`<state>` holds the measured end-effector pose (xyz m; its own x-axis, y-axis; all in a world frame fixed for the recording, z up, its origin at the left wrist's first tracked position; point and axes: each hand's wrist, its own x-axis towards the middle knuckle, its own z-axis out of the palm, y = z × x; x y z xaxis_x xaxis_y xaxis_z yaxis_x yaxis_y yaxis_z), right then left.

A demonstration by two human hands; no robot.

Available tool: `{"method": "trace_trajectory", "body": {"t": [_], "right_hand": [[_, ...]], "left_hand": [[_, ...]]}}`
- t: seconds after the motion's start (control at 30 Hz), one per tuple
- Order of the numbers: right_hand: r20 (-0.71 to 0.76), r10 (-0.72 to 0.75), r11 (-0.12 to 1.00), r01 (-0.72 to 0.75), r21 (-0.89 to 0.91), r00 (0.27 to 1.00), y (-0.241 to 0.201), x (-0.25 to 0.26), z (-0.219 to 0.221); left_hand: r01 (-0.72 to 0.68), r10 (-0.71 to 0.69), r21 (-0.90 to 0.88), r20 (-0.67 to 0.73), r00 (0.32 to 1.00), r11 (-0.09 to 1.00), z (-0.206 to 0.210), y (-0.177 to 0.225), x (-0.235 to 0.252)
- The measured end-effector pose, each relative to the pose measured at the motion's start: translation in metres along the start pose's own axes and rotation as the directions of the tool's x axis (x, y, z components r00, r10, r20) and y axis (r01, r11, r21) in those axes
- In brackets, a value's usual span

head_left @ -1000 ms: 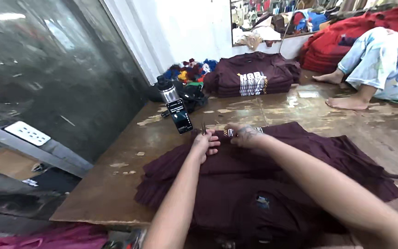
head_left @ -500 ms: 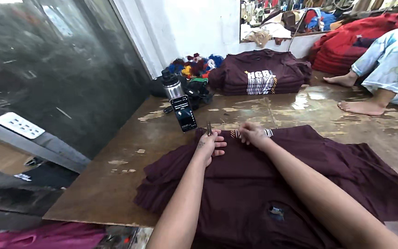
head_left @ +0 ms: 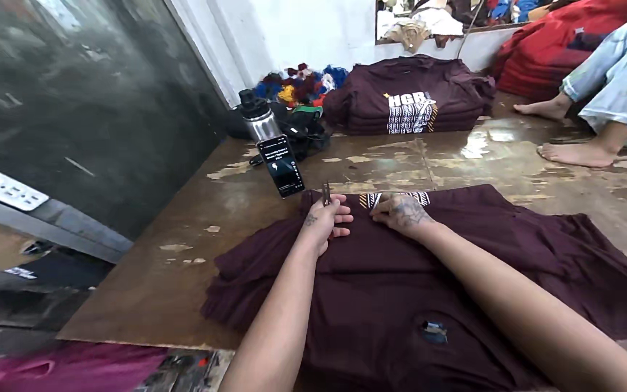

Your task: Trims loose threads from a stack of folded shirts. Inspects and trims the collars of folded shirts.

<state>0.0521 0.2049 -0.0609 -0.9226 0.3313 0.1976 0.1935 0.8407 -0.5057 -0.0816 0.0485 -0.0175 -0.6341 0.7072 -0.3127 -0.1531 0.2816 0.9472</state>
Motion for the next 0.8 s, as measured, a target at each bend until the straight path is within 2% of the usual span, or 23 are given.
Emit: {"method": "trace_trajectory", "body": {"t": [0.1,0.2,0.33,0.43,0.57,0.63,0.7,0.77,0.8], "right_hand": [[-0.013,-0.126,0.981,0.122,-0.151,0.992,0.000,0.000,0.010],[-0.059,-0.098,0.979,0.086,-0.187,0.993,0.002,0.000,0.014],[-0.011,0.083,0.996,-0.083,0.039,0.996,0.006,0.002,-0.005],[0.026,0.230,0.937,-0.229,0.262,0.973,0.015,-0.002,-0.020],[0.005,0.314,0.843,-0.282,0.459,0.949,0.019,-0.006,-0.025],[-0.062,0.337,0.827,-0.264,0.496,0.940,0.025,-0.005,-0.025],[-0.142,0.328,0.838,-0.218,0.501,0.934,0.025,-0.008,-0.033],[-0.222,0.189,0.898,-0.078,0.433,0.957,-0.001,-0.025,-0.051],[-0.257,0.047,0.926,0.054,0.374,0.965,-0.027,-0.043,-0.061]], "left_hand": [[0.008,-0.008,0.008,-0.002,1.000,1.000,0.001,0.002,-0.003],[0.008,-0.008,0.025,0.007,1.000,1.000,0.001,0.004,-0.004],[0.004,-0.004,-0.009,0.007,1.000,1.000,-0.001,-0.001,0.001],[-0.011,0.011,0.000,0.010,1.000,1.000,0.000,-0.004,0.002],[-0.087,0.079,0.257,0.038,0.996,0.962,0.005,-0.002,-0.004],[-0.135,0.117,0.305,0.078,0.990,0.943,0.006,-0.003,-0.005],[-0.146,0.129,0.254,0.081,0.988,0.956,0.005,-0.003,-0.005],[-0.130,0.118,0.187,0.074,0.990,0.974,0.003,-0.001,-0.006],[-0.116,0.105,0.162,0.075,0.992,0.980,0.002,0.000,-0.007]]}}
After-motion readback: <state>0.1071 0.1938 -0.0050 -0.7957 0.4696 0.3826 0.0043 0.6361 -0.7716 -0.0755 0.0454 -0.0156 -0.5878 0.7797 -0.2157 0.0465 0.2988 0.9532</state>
